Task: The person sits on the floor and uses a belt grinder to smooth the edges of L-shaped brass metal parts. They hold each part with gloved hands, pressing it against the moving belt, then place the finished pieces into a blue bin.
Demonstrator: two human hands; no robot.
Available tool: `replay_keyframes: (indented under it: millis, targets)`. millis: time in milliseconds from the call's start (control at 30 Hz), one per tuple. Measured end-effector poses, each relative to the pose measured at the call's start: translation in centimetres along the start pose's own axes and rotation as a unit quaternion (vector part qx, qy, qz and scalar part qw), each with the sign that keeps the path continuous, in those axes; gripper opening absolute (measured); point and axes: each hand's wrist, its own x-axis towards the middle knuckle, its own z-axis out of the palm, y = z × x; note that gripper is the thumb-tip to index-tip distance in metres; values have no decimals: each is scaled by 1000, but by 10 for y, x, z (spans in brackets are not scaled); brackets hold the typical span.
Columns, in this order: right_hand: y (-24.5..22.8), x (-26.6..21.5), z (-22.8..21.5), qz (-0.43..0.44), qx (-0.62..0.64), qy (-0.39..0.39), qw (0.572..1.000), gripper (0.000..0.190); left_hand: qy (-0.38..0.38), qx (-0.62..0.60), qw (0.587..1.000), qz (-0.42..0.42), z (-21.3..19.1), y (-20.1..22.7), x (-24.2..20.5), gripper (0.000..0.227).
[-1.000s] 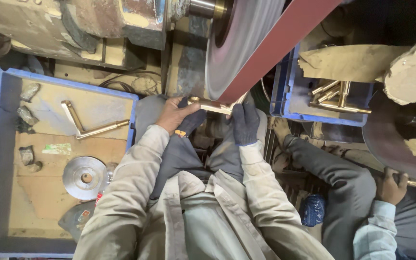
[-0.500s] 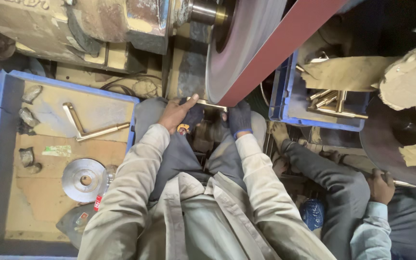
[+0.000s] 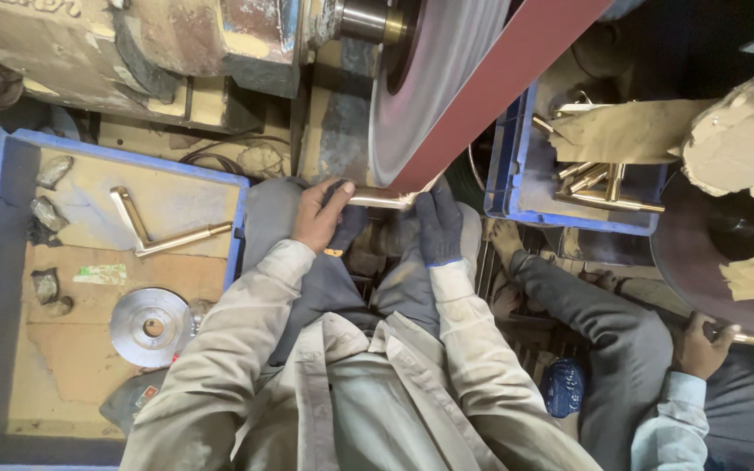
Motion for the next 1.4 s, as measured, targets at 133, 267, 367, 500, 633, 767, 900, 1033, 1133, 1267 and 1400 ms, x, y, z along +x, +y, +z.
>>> replay_keyframes:
  millis: [133, 267, 367, 500, 633, 767, 900, 1033, 1133, 1267, 1400]
  targets:
    - [11, 7, 4, 89, 53, 1, 995, 37, 3, 0, 1000, -17, -2, -5, 5, 36]
    - [27, 19, 6, 57, 39, -10, 998, 33, 16, -3, 999, -35, -4, -13, 15, 37]
    - [39, 24, 4, 62, 5, -3, 998, 29, 14, 2, 998, -63, -7, -22, 24, 43]
    - [47, 32, 6, 155, 121, -10, 980, 27, 40, -30, 989, -142, -5, -33, 39, 45]
    - [39, 29, 3, 209, 128, -17, 969, 29, 36, -57, 975, -210, -5, -31, 43, 49]
    - [18, 9, -8, -103, -191, -42, 975, 27, -15, 42, 989, -138, -4, -23, 26, 52]
    - [-2, -25, -12, 113, 70, -31, 991, 47, -52, 14, 993, -106, 2, -13, 6, 48]
    - [-13, -54, -13, 81, 136, -3, 987, 42, -71, 2, 993, -94, 5, 7, -15, 42]
    - [-20, -73, -14, 103, 88, 50, 989, 44, -83, -11, 991, -101, 8, 26, -33, 42]
    - [-27, -83, -23, 24, 70, 61, 995, 32, -5, 24, 997, -67, -2, 48, -45, 40]
    - [-41, -84, -35, -11, -23, 92, 995, 36, 107, 219, 965, 101, -37, 65, -51, 36]
